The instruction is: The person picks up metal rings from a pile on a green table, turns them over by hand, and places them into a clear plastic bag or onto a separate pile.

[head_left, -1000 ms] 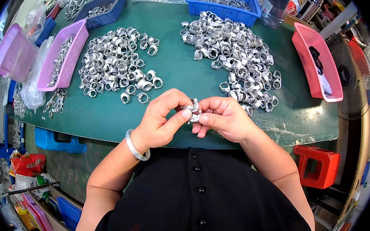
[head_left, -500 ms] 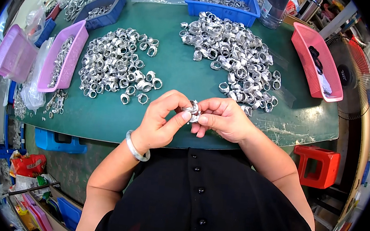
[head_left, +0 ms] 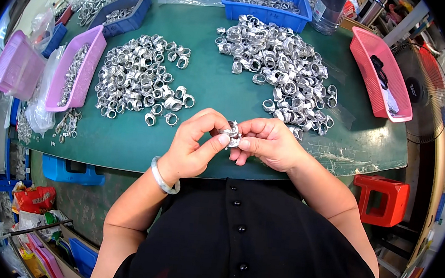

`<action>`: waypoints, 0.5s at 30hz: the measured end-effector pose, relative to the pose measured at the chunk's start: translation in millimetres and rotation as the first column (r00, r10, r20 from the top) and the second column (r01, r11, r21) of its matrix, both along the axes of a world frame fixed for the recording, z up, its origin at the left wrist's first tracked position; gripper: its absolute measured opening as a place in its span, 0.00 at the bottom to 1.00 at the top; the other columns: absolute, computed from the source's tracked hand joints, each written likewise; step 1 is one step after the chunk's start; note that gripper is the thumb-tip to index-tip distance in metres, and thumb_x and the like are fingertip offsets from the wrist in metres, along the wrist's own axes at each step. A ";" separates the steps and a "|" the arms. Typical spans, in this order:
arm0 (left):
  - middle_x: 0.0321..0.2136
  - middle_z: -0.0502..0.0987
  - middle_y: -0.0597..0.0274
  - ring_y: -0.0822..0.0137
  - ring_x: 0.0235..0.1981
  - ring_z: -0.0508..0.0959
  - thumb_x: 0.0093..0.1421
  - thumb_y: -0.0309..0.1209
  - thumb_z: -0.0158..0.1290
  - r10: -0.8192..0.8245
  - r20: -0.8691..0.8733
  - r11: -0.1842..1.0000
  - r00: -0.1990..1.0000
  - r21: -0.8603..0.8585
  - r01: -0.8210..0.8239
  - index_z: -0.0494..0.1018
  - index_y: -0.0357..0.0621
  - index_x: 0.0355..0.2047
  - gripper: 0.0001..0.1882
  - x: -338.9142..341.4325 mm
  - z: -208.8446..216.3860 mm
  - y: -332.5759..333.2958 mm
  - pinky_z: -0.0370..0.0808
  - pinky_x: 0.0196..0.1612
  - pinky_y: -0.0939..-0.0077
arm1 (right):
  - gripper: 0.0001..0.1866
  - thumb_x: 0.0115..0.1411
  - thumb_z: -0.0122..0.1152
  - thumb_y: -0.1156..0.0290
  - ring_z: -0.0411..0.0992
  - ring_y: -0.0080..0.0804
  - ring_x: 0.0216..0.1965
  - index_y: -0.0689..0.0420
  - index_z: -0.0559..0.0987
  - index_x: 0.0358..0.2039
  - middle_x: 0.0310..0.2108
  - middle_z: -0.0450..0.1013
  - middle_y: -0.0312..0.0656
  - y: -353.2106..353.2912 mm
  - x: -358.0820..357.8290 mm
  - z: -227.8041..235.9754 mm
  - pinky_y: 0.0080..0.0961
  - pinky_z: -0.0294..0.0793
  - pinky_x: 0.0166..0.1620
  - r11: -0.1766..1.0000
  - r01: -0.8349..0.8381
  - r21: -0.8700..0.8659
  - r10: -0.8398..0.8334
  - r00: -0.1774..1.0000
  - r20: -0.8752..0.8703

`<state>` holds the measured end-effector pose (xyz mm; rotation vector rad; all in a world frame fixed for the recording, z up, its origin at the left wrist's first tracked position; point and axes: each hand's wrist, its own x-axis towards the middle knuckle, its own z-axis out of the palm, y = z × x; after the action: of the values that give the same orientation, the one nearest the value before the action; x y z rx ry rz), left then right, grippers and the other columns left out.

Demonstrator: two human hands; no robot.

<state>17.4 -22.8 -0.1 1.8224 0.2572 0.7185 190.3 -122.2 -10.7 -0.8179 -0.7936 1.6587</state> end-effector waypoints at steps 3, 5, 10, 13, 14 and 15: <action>0.28 0.71 0.60 0.70 0.27 0.70 0.54 0.23 0.51 0.002 0.004 1.000 1.000 0.003 -0.002 0.70 0.36 0.30 0.03 0.0 -0.6 0.7 0.68 0.32 0.78 | 0.10 0.59 0.54 0.74 0.75 0.27 0.28 0.65 0.74 0.40 0.29 0.74 0.44 0.5 -0.8 0.6 0.21 0.76 0.34 1.000 0.016 -0.005 -0.015 1.000 0.024; 0.28 0.71 0.60 0.71 0.27 0.70 0.54 0.23 0.51 0.006 0.004 1.000 1.000 -0.003 -0.006 0.70 0.36 0.29 0.03 0.3 0.1 0.3 0.68 0.32 0.78 | 0.10 0.59 0.54 0.74 0.75 0.27 0.28 0.65 0.74 0.40 0.29 0.75 0.44 0.7 -0.8 -0.6 0.21 0.76 0.34 1.000 0.014 0.000 -0.014 1.000 0.020; 0.29 0.69 0.61 0.71 0.32 0.69 0.56 0.24 0.49 -0.020 -0.067 0.998 0.998 -0.068 0.016 0.69 0.37 0.29 0.03 -2.3 3.5 -2.8 0.65 0.38 0.79 | 0.10 0.59 0.53 0.74 0.75 0.27 0.28 0.65 0.73 0.40 0.29 0.75 0.44 -1.7 -2.7 -1.9 0.21 0.76 0.33 1.000 0.023 -0.008 -0.023 1.000 -0.011; 0.29 0.69 0.61 0.72 0.31 0.68 0.56 0.24 0.49 -0.020 -0.067 0.997 0.998 -0.071 0.016 0.69 0.36 0.29 0.03 -2.1 4.7 -0.7 0.65 0.37 0.79 | 0.10 0.60 0.53 0.74 0.75 0.28 0.27 0.65 0.73 0.40 0.29 0.75 0.45 -0.6 -2.8 -1.5 0.21 0.76 0.32 0.999 0.030 -0.021 -0.031 0.999 -0.025; 0.29 0.69 0.62 0.72 0.31 0.68 0.56 0.24 0.49 -0.025 -0.065 0.998 0.998 -0.067 0.020 0.69 0.36 0.29 0.03 -1.7 5.4 1.1 0.65 0.37 0.79 | 0.10 0.60 0.53 0.74 0.75 0.28 0.27 0.65 0.73 0.40 0.29 0.75 0.45 0.6 -2.3 -1.3 0.21 0.75 0.32 0.999 0.036 -0.026 -0.036 0.999 -0.029; 0.29 0.69 0.62 0.72 0.31 0.68 0.56 0.24 0.49 -0.024 -0.065 0.998 0.998 -0.068 0.020 0.69 0.36 0.29 0.03 -1.7 6.0 1.9 0.65 0.37 0.79 | 0.10 0.60 0.53 0.74 0.75 0.28 0.27 0.65 0.73 0.40 0.29 0.75 0.45 1.1 -2.0 -1.5 0.21 0.75 0.32 0.999 0.035 -0.027 -0.036 0.999 -0.030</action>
<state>15.7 -20.9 5.9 1.7844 0.3009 0.6280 188.3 -121.0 -12.3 -0.8189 -0.7340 1.6494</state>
